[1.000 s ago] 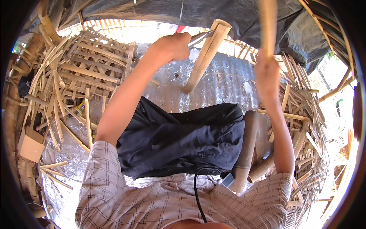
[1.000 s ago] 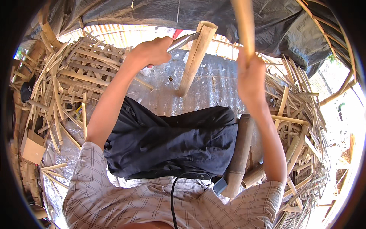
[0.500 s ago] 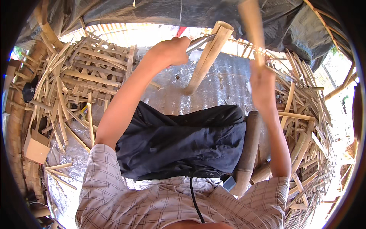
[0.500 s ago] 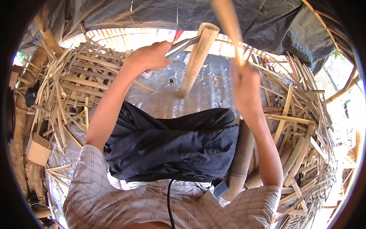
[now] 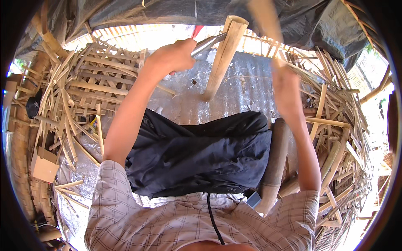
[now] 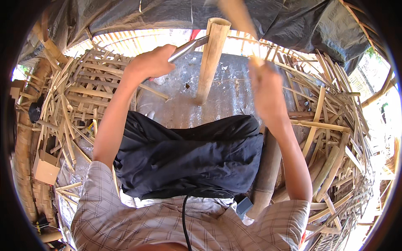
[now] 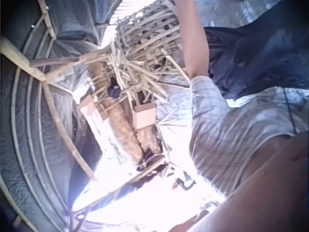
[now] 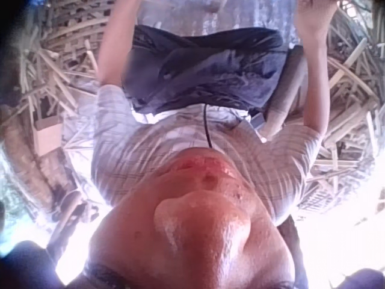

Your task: The person uses a chisel and a hammer to carve into a bamboo pole, striking the chisel repeatedly to remove segments of the wood.

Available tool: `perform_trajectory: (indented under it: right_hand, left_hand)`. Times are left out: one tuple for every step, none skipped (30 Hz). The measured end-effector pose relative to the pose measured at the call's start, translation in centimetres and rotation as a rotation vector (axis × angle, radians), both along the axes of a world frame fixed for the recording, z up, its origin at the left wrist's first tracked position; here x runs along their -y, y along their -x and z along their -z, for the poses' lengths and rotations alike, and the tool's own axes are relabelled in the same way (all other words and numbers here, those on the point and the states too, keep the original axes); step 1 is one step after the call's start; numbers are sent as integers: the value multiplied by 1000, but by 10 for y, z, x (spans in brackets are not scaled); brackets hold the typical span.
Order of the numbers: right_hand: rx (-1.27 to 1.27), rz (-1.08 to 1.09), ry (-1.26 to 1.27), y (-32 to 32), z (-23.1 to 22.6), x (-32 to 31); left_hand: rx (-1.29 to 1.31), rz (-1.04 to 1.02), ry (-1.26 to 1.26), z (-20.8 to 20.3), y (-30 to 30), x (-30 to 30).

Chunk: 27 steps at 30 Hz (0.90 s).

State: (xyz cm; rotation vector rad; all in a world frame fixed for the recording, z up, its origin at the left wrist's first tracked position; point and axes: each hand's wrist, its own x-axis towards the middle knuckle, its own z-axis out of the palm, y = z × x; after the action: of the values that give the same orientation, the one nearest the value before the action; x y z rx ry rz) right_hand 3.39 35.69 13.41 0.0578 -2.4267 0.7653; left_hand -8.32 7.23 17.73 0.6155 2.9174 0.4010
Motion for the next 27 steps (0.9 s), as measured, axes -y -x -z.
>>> perform_trajectory:
  right_hand:
    - [12, -107, -240, 0, 10, 0]
    - [93, -78, -197, -2, 13, -3]
    - [174, -47, -153, -6, 12, -6]
    - [235, -28, -102, -4, 4, -2]
    - [173, -12, -67, -9, -21, 4]
    - [127, -14, -20, -16, -43, 20]
    - [90, 10, 21, -25, -58, 24]
    - [61, 26, 127, -24, -62, 22]
    - [-19, 15, 200, -20, -63, 23]
    - [-99, -2, 276, -13, -61, 28]
    - [-181, -6, 350, -10, -58, 28]
    - [-167, 29, 412, -2, -35, 22]
    - [-118, -18, 261, 0, -12, 15]
    - [-68, -71, 109, 0, 9, 8]
    - [-10, -131, -46, 0, 22, 3]
    - [83, -119, -51, 0, 25, 1]
    - [177, -105, -58, 0, 27, -2]
    - [270, -89, -66, -1, 28, -5]
    - [221, -84, -36, -1, 16, -8]
    - [178, -77, -3, -10, -4, -9]
    - [141, -78, 35, -16, -22, -8]
    - [78, -62, 127, -16, -39, -3]
    - [28, -39, 228, -17, -50, 5]
    - [-20, -17, 330, -14, -53, 12]
    - [-84, -61, 421, -10, -49, 17]
    - [-156, -103, 513, -1, -41, 19]
    - [-228, -147, 603, 10, -28, 18]
  left_hand:
    - [4, -3, 10, 3, 0, -1]
    - [9, -3, 20, 6, 1, -1]
    - [16, 11, 21, 10, 0, -1]
    - [3, 12, 30, 10, 3, 5]
    - [-12, 20, 19, 7, 5, 8]
    - [9, 1, 0, 9, 5, 16]
    - [9, 5, -2, 9, 3, 15]
    - [9, 6, -2, 7, 1, 14]
    - [8, 4, -1, 6, 0, 13]
    - [-1, 1, -2, 7, 2, 16]
    - [-11, 12, -6, 8, 4, 14]
    - [-20, 21, -10, 8, 6, 13]
    - [-1, 22, -13, 7, 6, 9]
    - [18, 17, -18, 5, 5, 7]
    - [42, 3, -25, 7, 4, 8]
    - [46, -19, -33, 9, 5, 11]
    - [50, -39, -40, 11, 9, 14]
    - [53, -58, -48, 15, 11, 17]
    - [56, -59, -50, 12, 14, 21]
    - [64, -56, -50, 12, 13, 25]
    - [79, -61, -44, 14, 13, 31]
    - [92, -62, -47, 23, 21, 37]
    - [85, -63, -58, 23, 18, 37]
    - [78, -66, -67, 20, 14, 38]
    - [70, -55, -78, 18, 11, 36]
    - [44, -44, -54, 20, 15, 33]
    - [50, -35, -75, 20, 13, 31]
